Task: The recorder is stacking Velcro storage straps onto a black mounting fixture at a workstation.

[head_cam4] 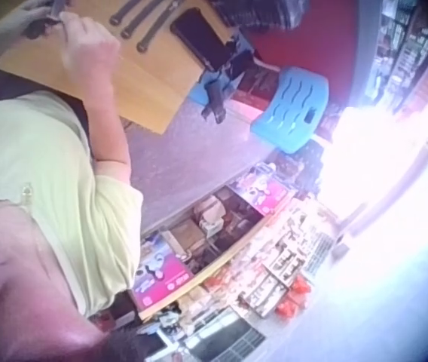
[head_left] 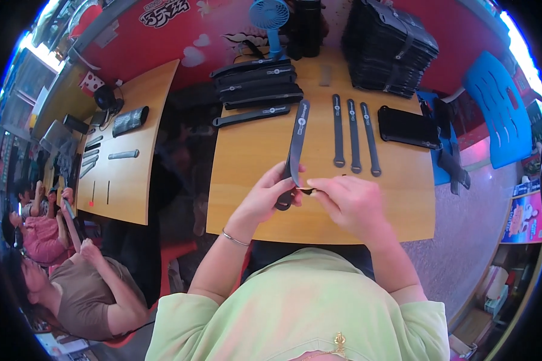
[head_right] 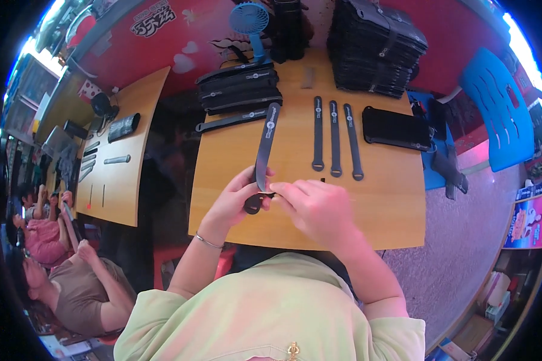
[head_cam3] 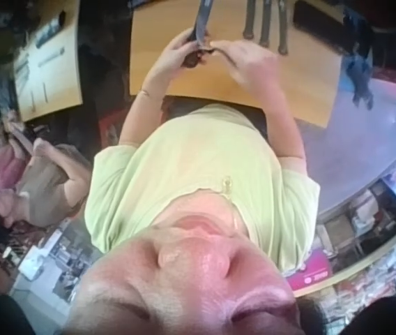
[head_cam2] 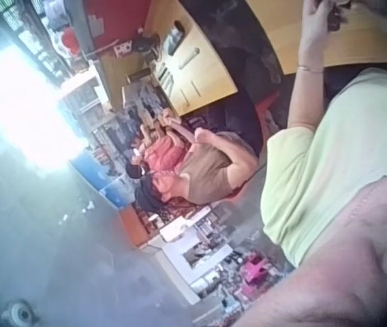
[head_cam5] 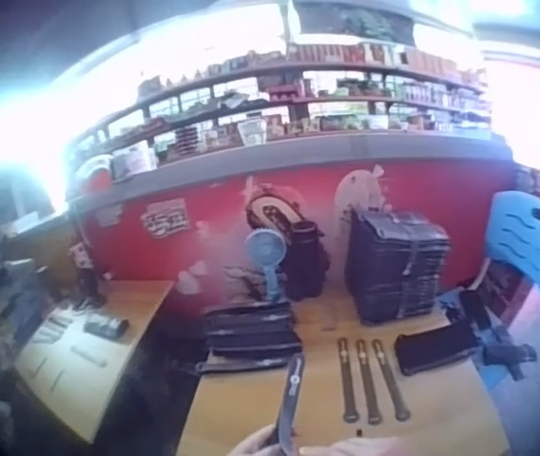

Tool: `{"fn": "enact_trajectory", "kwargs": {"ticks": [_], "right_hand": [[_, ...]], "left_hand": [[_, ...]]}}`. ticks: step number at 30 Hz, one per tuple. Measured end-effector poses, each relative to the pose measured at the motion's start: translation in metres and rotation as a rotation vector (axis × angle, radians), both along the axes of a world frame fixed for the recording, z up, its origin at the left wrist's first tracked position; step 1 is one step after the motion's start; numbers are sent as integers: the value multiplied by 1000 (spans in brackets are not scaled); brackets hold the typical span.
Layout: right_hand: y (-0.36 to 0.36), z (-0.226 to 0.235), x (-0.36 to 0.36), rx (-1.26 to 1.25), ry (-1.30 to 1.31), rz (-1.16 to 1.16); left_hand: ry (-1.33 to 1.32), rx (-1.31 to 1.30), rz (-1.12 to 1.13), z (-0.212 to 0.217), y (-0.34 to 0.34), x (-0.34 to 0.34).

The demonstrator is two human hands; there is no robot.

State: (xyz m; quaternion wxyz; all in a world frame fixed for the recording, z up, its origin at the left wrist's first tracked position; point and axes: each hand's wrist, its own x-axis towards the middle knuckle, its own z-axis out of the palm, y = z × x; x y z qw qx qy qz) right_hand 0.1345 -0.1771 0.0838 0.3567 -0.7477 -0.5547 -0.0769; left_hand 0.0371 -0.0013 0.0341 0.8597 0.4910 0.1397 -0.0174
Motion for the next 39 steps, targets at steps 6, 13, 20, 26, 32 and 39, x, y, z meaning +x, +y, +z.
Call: {"fn": "enact_trajectory", "kwargs": {"ticks": [6,13,20,26,32,39], "right_hand": [[-14,-2,4,-243,536,-151],[12,-26,-13,32,425,-22],[21,-37,-19,-6,288,92],[27,-35,-11,10,209,190],[30,-44,-2,-33,248,228],[26,-32,56,506,1141,-192]], "left_hand": [[-117,-509,69,-23,9,-5],[107,-227,186,-13,-22,-1],[118,-235,165,-28,-17,-11],[142,-259,208,-39,-12,-15],[173,-258,150,-24,-11,-16],[155,-97,-126,3,-2,-37]]}}
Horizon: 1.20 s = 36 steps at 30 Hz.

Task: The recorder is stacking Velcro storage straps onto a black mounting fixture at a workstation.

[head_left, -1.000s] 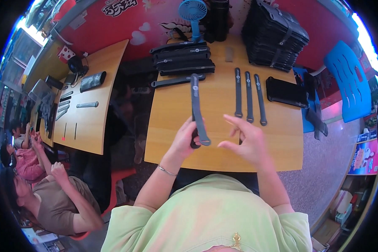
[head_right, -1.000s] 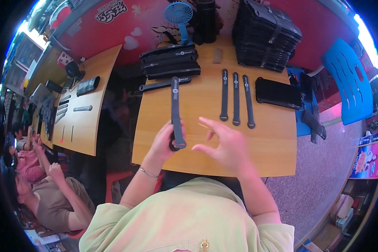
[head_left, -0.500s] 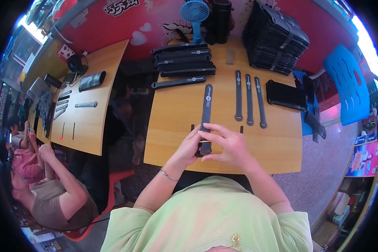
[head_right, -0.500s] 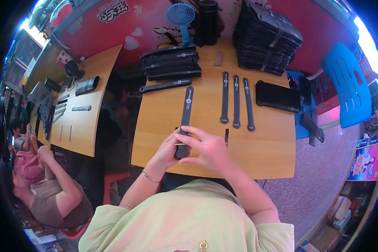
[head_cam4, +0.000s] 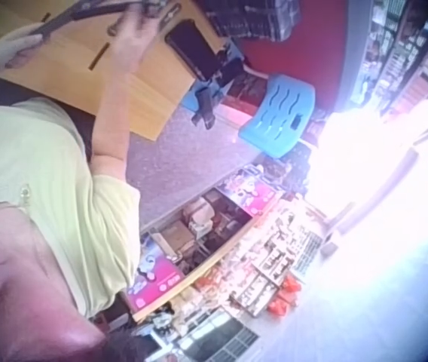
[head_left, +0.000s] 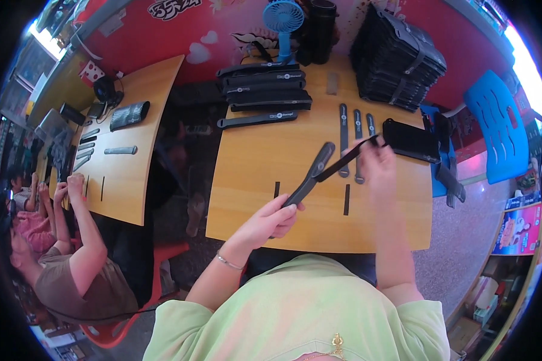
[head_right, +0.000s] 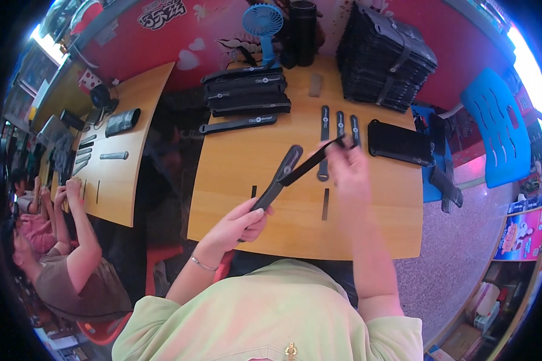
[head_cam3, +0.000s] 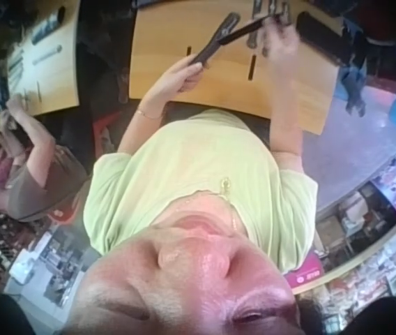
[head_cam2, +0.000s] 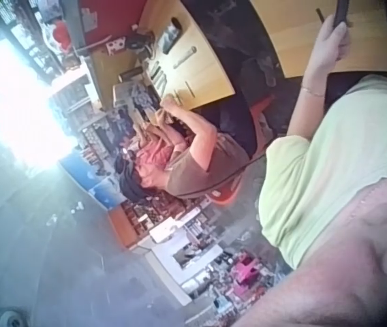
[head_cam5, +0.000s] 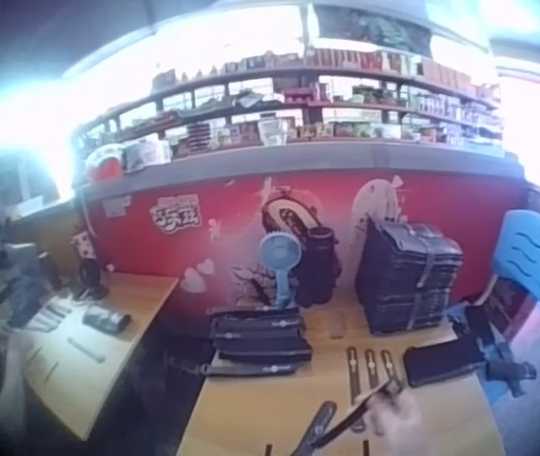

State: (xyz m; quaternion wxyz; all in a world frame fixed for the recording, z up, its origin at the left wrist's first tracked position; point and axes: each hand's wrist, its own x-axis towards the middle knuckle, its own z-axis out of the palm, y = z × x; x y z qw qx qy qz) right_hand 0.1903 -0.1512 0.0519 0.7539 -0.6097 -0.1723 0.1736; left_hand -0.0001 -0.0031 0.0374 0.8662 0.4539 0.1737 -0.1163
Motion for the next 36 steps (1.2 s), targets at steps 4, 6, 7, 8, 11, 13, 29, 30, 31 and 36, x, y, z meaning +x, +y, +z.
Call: {"fn": "enact_trajectory", "kwargs": {"ticks": [4,6,7,8,11,13,29,30,31,36], "right_hand": [[-14,27,63,45,0,-129],[-11,30,75,41,-115,-46],[-6,31,78,43,-114,-46],[0,33,79,41,-149,-101],[3,42,89,48,-146,-193],[-9,52,106,184,-230,-427],[22,-52,44,-870,-1027,229],[21,-54,43,-872,-1024,229],[19,-58,41,-853,-1052,230],[15,-56,37,-906,-1031,289]], "left_hand": [[49,24,-77,0,18,-28],[31,-1,-98,0,24,-37],[32,2,-97,1,25,-37],[15,-2,-98,5,26,-37],[12,-13,-117,8,34,-47],[18,-17,-143,4,46,-56],[-288,-369,381,-17,37,-23],[-285,-370,379,-17,36,-22],[-267,-398,382,-17,35,-22],[-222,-435,443,-16,31,-14]]}}
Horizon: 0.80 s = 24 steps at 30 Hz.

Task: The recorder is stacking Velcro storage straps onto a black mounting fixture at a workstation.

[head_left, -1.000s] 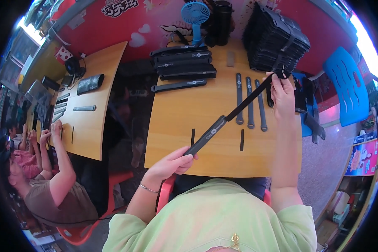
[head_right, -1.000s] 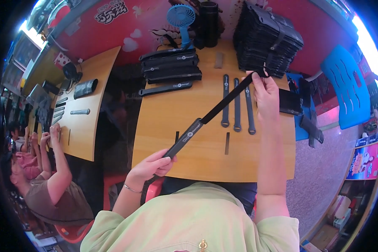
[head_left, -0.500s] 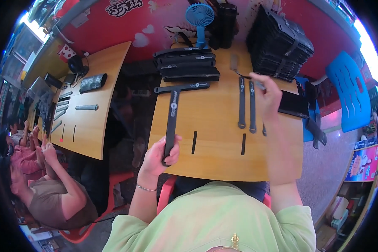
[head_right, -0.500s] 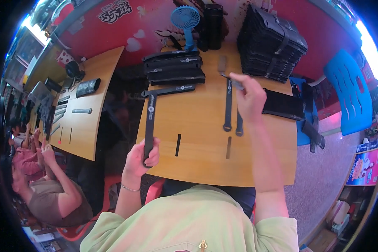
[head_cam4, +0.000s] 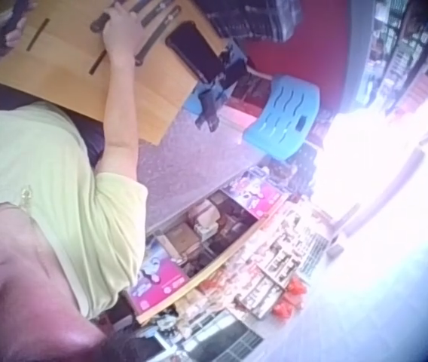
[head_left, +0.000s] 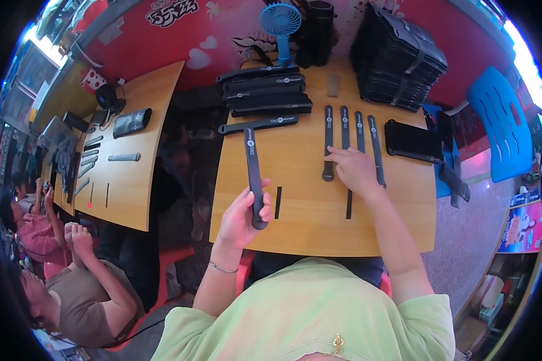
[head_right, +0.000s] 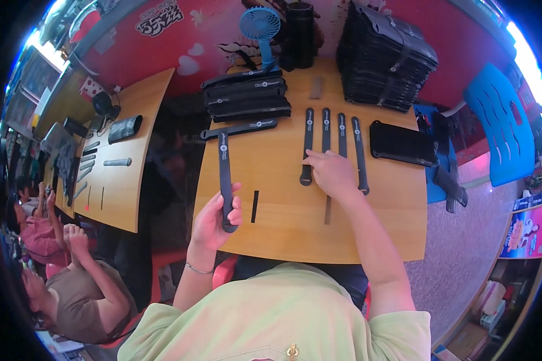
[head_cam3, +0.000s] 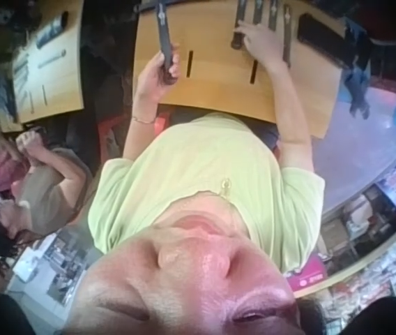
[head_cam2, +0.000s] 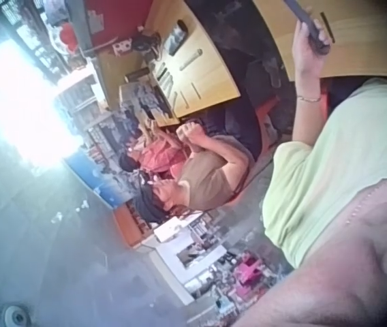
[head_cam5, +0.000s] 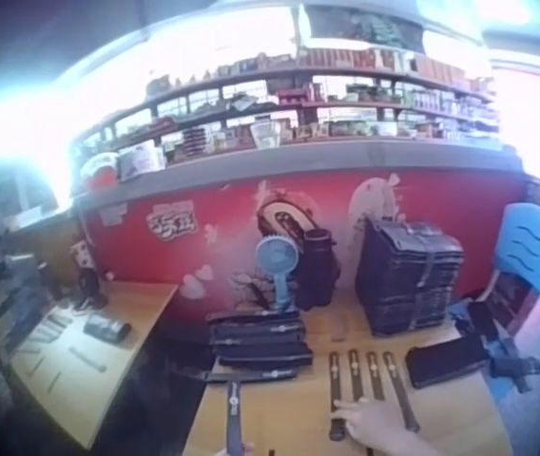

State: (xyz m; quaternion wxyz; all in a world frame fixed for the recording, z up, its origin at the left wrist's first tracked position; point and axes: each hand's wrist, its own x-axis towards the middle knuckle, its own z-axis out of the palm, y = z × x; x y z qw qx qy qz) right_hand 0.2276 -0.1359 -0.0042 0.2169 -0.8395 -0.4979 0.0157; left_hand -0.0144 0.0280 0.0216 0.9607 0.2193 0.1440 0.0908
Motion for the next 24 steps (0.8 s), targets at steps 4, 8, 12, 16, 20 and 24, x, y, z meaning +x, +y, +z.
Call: {"fn": "enact_trajectory", "kwargs": {"ticks": [4,8,12,16,20,24], "right_hand": [[-3,-4,1,27,1,-4],[-6,-4,2,18,-6,-8],[-7,2,2,-15,15,-29],[-11,4,0,70,-33,15],[-12,23,-15,315,20,19],[-22,64,-60,340,255,53]], "left_hand": [[44,180,36,17,-14,12],[-83,192,-98,14,-12,15],[-152,212,-92,12,-20,19],[-121,235,-56,15,-28,23],[-79,301,-21,20,-32,28],[-67,328,78,17,-35,32]]}}
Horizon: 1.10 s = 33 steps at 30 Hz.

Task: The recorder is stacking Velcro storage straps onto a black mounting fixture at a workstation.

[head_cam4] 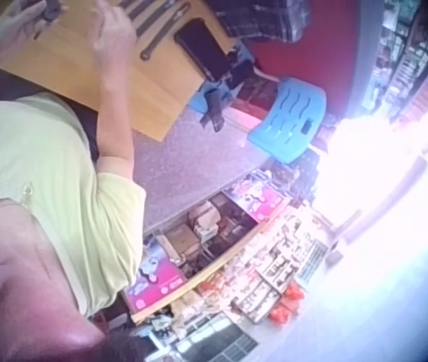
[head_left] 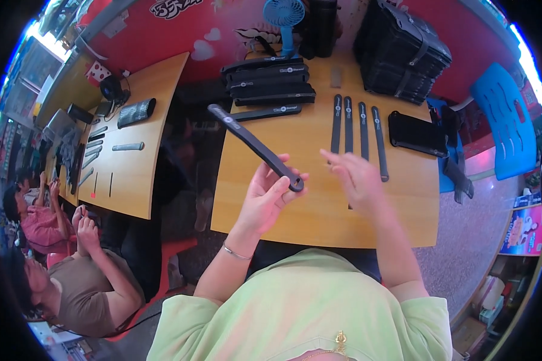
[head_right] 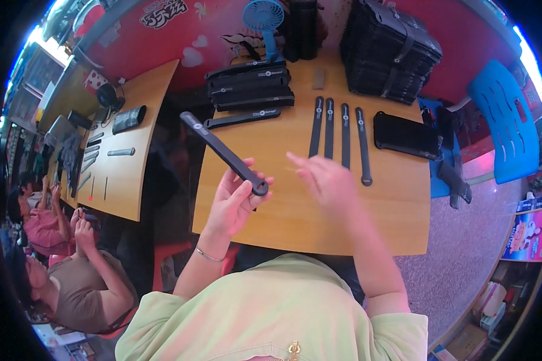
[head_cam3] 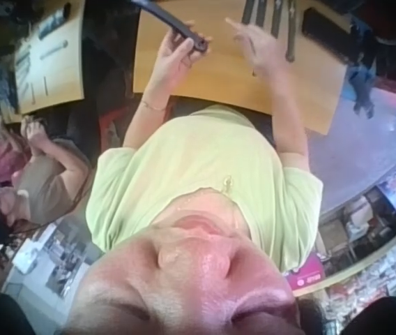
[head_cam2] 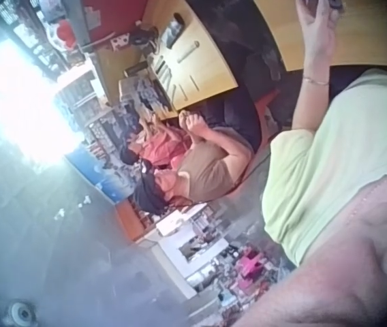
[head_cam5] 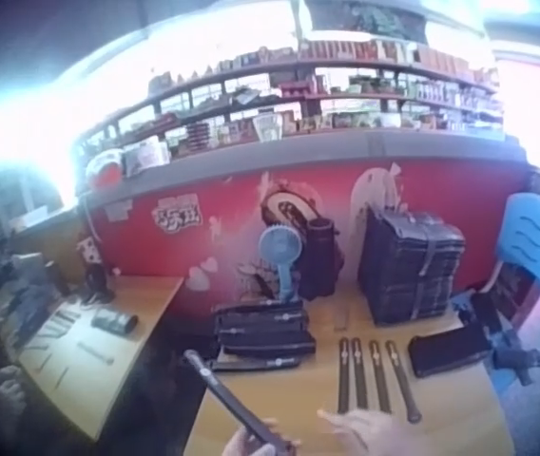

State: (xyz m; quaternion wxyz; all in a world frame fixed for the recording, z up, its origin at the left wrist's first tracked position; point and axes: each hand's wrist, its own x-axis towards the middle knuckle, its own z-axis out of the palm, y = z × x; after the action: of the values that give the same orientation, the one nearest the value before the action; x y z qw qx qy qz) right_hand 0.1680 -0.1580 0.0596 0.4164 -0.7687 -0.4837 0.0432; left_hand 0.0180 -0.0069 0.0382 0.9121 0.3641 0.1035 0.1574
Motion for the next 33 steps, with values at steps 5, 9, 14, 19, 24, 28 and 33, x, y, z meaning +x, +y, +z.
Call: {"fn": "enact_trajectory", "kwargs": {"ticks": [5,9,14,19,24,28,33], "right_hand": [[-6,11,-45,39,136,45],[-3,-3,-51,67,96,-22],[-2,-8,-53,92,78,-32],[-4,-7,-53,47,-15,-43],[-5,-3,-56,-7,-151,-79],[-2,-4,-58,-27,-169,-117],[1,-5,-59,12,-171,-116]], "left_hand": [[-44,90,183,-1,-7,12],[-28,139,231,0,-16,17],[-47,226,280,0,-22,18],[-34,200,305,2,-24,17],[-12,295,349,1,-26,16],[-79,553,432,-2,-27,18],[-84,578,483,0,-27,19]]}}
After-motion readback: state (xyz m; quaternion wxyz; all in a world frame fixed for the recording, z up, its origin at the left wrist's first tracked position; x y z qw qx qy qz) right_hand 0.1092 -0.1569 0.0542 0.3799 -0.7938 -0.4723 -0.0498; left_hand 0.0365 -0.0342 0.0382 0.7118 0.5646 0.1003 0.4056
